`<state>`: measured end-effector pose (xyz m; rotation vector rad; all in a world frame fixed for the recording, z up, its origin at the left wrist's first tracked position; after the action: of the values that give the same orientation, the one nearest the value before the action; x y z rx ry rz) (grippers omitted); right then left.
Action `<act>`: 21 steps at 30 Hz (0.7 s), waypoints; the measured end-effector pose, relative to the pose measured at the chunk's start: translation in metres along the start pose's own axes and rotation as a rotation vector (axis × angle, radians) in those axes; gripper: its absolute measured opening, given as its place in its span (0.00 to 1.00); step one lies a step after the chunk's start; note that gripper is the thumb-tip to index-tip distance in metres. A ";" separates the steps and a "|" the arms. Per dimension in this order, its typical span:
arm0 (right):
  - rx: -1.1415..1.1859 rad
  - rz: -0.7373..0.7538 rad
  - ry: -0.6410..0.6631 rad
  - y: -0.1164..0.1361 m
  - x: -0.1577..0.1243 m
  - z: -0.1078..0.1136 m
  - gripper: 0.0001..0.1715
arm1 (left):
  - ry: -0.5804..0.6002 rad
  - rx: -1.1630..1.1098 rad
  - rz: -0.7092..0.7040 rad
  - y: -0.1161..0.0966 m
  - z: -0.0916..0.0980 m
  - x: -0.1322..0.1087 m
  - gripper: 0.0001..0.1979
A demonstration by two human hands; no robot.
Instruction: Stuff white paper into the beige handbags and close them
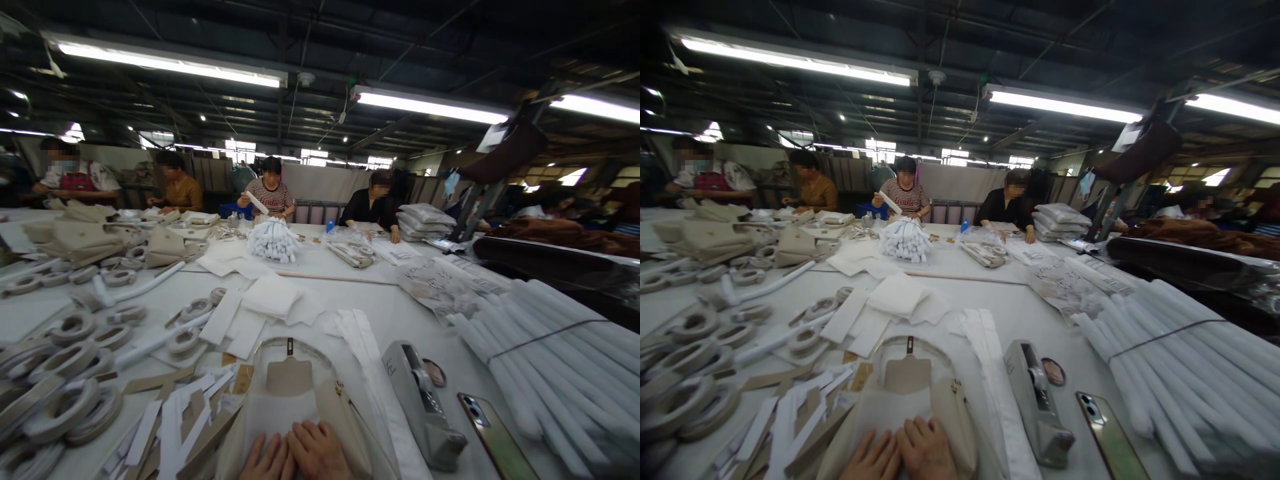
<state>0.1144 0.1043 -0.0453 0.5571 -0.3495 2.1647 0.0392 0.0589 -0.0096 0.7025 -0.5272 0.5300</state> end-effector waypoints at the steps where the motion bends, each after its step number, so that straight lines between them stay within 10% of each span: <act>1: 0.028 -0.036 0.008 -0.002 -0.001 0.002 0.12 | -0.060 -0.011 0.063 0.002 0.012 0.004 0.14; 7: 0.175 -0.224 0.184 -0.007 0.003 0.022 0.23 | -0.216 -0.365 0.096 -0.005 0.064 0.013 0.10; 13: 0.325 -0.360 0.310 -0.018 0.007 0.032 0.38 | -0.112 -0.377 0.252 -0.001 0.056 0.010 0.07; 21: 0.479 -0.530 0.148 -0.046 0.004 0.035 0.45 | 0.111 -0.095 0.060 -0.017 0.052 0.003 0.16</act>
<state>0.1579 0.1195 -0.0110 0.6578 0.3760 1.7475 0.0376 0.0118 0.0183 0.5650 -0.4676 0.5926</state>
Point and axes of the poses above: each hand's wrist, its own x-axis towards the middle knuckle, its own z-axis out of the back of the hand, y = z × x, the point moved 8 cm from there along x, towards the middle knuckle, and after that the axes turned 10 degrees about -z, right-handed, at the moved point
